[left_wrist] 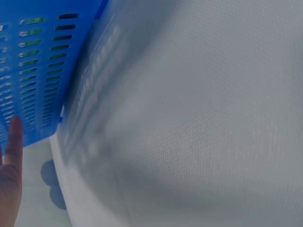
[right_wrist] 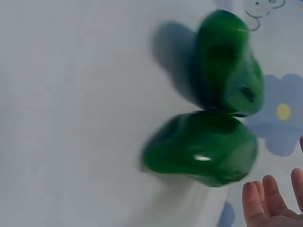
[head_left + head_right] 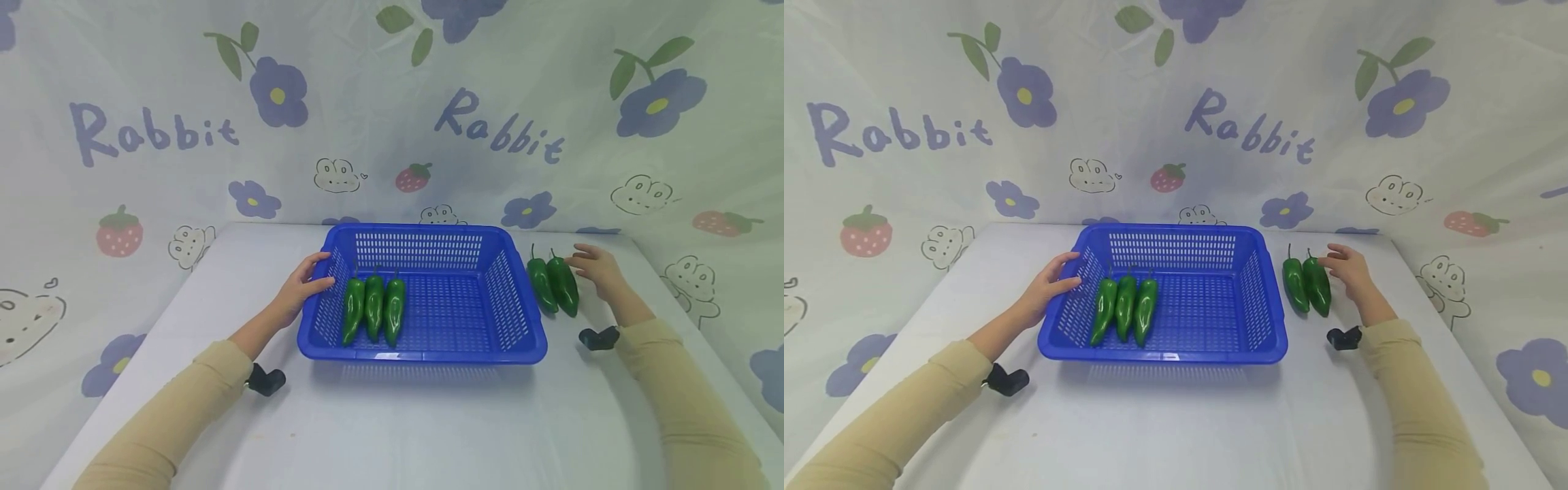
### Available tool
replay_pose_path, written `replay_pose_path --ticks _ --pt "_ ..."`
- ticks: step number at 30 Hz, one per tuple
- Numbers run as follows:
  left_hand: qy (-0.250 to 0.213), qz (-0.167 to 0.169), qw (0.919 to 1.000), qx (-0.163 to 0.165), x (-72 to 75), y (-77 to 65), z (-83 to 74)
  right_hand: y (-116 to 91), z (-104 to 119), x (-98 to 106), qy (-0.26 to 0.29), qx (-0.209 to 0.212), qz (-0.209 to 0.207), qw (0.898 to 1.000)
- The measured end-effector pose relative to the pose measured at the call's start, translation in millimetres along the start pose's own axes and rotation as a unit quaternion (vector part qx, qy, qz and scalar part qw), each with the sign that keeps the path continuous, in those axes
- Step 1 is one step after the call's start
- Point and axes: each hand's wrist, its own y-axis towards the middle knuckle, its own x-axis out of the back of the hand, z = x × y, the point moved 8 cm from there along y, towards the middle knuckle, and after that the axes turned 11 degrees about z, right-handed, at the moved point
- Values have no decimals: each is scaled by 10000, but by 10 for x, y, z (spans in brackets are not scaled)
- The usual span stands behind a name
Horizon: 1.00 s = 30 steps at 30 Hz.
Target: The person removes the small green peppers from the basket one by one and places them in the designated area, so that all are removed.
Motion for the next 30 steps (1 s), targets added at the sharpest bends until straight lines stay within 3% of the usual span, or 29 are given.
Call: replay_pose_path --ticks 15,30 --pt "7 1 10000 26 -7 2 -2 -40 564 -6 -81 392 512 9979" --pt "25 13 10000 17 0 1 13 -191 1238 -304 446 436 1092 9921"
